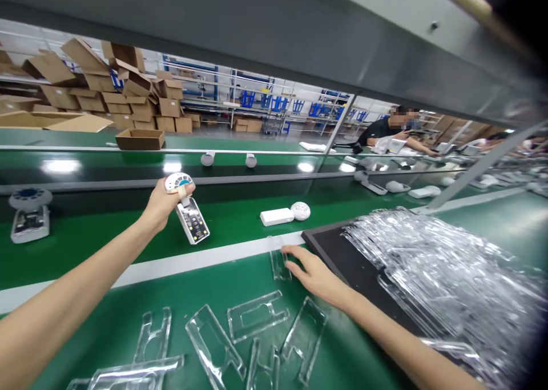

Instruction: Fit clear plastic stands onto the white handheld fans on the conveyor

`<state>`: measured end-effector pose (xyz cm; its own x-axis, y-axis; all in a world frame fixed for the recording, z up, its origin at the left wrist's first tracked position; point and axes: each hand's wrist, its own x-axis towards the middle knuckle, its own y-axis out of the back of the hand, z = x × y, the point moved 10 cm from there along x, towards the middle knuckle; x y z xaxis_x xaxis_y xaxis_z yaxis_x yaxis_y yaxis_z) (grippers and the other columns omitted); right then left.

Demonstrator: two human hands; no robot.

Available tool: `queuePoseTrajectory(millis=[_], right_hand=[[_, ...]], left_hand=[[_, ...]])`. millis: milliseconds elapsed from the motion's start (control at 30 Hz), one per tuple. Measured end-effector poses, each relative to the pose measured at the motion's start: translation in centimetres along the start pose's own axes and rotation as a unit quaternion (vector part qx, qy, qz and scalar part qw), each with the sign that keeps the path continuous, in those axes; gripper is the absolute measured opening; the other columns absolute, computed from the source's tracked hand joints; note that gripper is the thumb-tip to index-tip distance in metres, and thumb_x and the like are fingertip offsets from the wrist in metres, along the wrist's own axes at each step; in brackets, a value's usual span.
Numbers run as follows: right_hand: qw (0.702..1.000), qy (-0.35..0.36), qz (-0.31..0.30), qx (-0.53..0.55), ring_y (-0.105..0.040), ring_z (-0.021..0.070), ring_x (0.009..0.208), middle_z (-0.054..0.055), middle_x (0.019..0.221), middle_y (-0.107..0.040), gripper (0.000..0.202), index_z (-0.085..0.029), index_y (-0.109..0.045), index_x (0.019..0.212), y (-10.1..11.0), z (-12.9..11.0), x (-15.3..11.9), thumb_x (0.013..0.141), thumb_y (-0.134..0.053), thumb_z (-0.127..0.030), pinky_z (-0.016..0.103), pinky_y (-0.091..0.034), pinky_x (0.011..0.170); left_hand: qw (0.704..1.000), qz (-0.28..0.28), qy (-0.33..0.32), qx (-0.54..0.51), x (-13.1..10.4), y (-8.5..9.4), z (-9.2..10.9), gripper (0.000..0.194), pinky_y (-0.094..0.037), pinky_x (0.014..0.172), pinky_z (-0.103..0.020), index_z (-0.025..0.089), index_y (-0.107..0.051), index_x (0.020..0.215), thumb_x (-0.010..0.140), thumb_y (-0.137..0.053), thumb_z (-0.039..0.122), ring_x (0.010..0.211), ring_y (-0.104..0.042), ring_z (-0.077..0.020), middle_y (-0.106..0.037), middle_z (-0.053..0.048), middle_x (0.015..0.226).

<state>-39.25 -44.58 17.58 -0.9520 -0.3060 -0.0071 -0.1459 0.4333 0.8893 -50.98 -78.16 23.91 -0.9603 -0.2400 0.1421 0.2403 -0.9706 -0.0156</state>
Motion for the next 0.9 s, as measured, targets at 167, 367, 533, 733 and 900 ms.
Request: queuePoseTrajectory(millis=[167,367,533,733,900], right_hand=[[0.972,-0.188,0.098,-0.106,-0.052,0.0373,0.113,0.026,0.116,-0.057,0.059,-0.003,-0.043,0.133,-0.1,0.2,1.6,0.083,-0.06,-0.03,0.05,-0.044,0.091],[0.981,-0.128,0.139,-0.034,-0.061,0.0185,0.092,0.012,0.111,-0.057,0.051,-0.013,-0.04,0.136,1.7,-1.3,2.1,0.086,-0.049,-0.018,0.032,-0.05,0.083],[0.968,0.043,0.243,0.039,-0.053,0.026,0.106,0.012,0.112,-0.055,0.051,-0.018,-0.044,0.135,4.3,-9.4,0.7,0.085,-0.05,-0.025,0.042,-0.048,0.091],[0.976,-0.016,0.215,-0.03,-0.051,0.032,0.107,0.018,0.115,-0.052,0.052,-0.014,-0.039,0.14,1.6,-11.4,1.1,0.09,-0.046,-0.026,0.048,-0.05,0.086],[0.978,0.042,0.193,0.062,-0.045,0.0254,0.122,0.015,0.136,-0.042,0.059,-0.02,-0.016,0.15,-0.2,-10.2,1.0,0.095,-0.036,-0.024,0.042,-0.045,0.099]], left_hand=[[0.985,-0.067,0.036,-0.155,-2.9,-5.9,0.7,0.048,-0.049,0.06,-0.027,0.015,-0.059,0.09,0.054,-0.081,0.039,0.064,-0.058,-0.0141,-0.062,-0.001,0.077],[0.972,-0.101,0.087,-0.194,-6.2,-9.5,1.0,0.056,-0.05,0.071,-0.031,0.017,-0.055,0.1,0.057,-0.082,0.041,0.074,-0.063,-0.0171,-0.063,-0.002,0.087],[0.966,-0.11,0.102,-0.21,-7.6,-11.2,1.3,0.056,-0.048,0.069,-0.03,0.019,-0.055,0.1,0.057,-0.081,0.045,0.075,-0.061,-0.0176,-0.062,-0.002,0.087],[0.979,-0.083,0.093,-0.164,-8.6,-10.9,1.8,0.062,-0.046,0.065,-0.029,0.022,-0.053,0.108,0.059,-0.079,0.049,0.078,-0.061,-0.0185,-0.062,-0.004,0.096],[0.981,-0.048,0.066,-0.177,-9.3,-9.9,3.1,0.061,-0.047,0.068,-0.029,0.021,-0.054,0.106,0.057,-0.081,0.046,0.082,-0.061,-0.0195,-0.062,-0.005,0.098]])
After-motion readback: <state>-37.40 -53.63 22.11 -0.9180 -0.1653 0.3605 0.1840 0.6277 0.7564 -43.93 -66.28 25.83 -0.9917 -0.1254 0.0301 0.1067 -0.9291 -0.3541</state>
